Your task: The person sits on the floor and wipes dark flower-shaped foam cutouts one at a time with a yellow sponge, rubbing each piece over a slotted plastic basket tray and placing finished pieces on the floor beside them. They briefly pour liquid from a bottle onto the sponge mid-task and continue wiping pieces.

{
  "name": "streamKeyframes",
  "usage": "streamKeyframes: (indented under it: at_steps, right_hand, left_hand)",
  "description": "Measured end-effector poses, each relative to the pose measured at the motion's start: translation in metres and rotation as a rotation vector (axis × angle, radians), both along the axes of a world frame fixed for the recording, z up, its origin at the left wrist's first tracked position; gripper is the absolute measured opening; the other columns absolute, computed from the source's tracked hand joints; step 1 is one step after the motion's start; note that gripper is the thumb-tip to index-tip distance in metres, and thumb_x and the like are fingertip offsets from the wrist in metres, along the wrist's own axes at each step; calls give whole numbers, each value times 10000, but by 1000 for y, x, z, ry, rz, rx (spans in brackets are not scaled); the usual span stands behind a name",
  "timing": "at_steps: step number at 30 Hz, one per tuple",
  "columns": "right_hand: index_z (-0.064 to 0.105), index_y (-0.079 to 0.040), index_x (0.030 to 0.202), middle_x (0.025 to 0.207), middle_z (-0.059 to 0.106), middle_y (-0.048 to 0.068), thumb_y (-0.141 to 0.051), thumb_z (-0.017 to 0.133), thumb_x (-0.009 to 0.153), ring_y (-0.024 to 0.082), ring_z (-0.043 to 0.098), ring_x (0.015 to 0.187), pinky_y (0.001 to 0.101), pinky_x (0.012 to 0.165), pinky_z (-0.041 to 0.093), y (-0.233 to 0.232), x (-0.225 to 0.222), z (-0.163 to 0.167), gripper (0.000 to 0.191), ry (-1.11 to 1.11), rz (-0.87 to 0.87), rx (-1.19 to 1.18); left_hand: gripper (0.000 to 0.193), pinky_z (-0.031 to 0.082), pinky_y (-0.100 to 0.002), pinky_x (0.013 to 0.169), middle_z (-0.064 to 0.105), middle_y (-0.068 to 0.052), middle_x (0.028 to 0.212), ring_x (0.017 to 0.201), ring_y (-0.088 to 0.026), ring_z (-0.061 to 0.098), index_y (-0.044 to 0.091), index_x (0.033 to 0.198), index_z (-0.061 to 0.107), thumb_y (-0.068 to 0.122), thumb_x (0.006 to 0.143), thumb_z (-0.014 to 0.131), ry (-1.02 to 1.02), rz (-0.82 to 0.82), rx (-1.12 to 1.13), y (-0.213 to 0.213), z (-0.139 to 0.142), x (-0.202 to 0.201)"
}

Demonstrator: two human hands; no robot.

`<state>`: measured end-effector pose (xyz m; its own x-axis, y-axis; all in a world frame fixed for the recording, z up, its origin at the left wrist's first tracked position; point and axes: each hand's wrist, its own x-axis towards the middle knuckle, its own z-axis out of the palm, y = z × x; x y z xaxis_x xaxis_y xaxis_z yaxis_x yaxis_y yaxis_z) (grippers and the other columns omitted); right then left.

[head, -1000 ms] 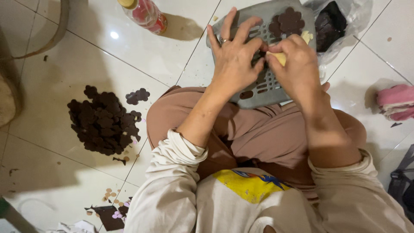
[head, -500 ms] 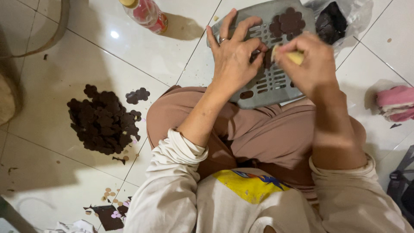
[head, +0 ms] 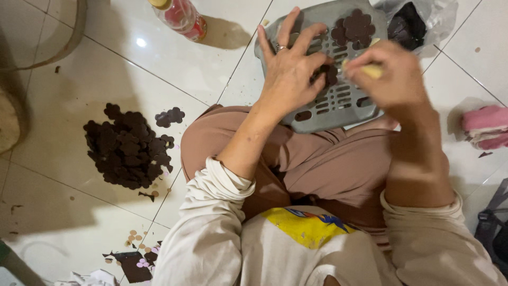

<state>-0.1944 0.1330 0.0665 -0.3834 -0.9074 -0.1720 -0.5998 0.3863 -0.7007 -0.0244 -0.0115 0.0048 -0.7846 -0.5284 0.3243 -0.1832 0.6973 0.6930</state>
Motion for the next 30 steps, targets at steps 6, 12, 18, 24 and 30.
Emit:
streamKeyframes:
  at_steps: [6, 12, 18, 24, 30]
  right_hand:
    - [725, 24, 1076, 1176, 682, 112, 27, 783, 1010, 149, 678, 1070, 294, 957, 569, 6, 0, 8, 88, -46, -98, -259]
    - [710, -25, 1136, 1147, 690, 77, -47, 796, 967, 159, 690, 1020, 299, 886, 584, -7, 21, 1, 191, -145, -209, -168]
    - [735, 12, 1068, 1096, 661, 169, -41, 789, 995, 338, 669, 990, 443, 843, 545, -14, 50, -24, 105, 417, 47, -183]
    - [756, -11, 985, 1045, 668, 165, -87, 790, 945, 331, 670, 927, 451, 830, 545, -6, 47, -13, 92, 313, 112, 84]
    - [738, -44, 1060, 1072, 676, 96, -127, 752, 986, 245, 706, 958, 351, 843, 583, -11, 32, 4, 112, -39, -181, -2]
  left_hand:
    - [183, -15, -846, 1162, 516, -16, 1452, 1526, -385, 189, 157, 732, 702, 193, 713, 880, -17, 40, -10, 2, 4, -1]
    - [202, 10, -843, 1171, 514, 5, 1435, 1534, -377, 187, 143, 718, 676, 189, 746, 871, 25, 211, -20, 8, -1, -1]
    - [174, -3, -826, 1193, 514, 11, 1439, 1536, -364, 192, 148, 707, 684, 185, 753, 848, 6, 213, -19, 8, -4, 2]
    - [188, -14, -820, 1185, 509, 10, 1428, 1524, -370, 196, 141, 684, 681, 207, 759, 841, -20, 211, 19, 6, -2, 2]
    - [198, 8, -820, 1192, 513, 5, 1425, 1516, -363, 226, 140, 673, 671, 216, 776, 822, -40, 214, 13, 4, -6, 2]
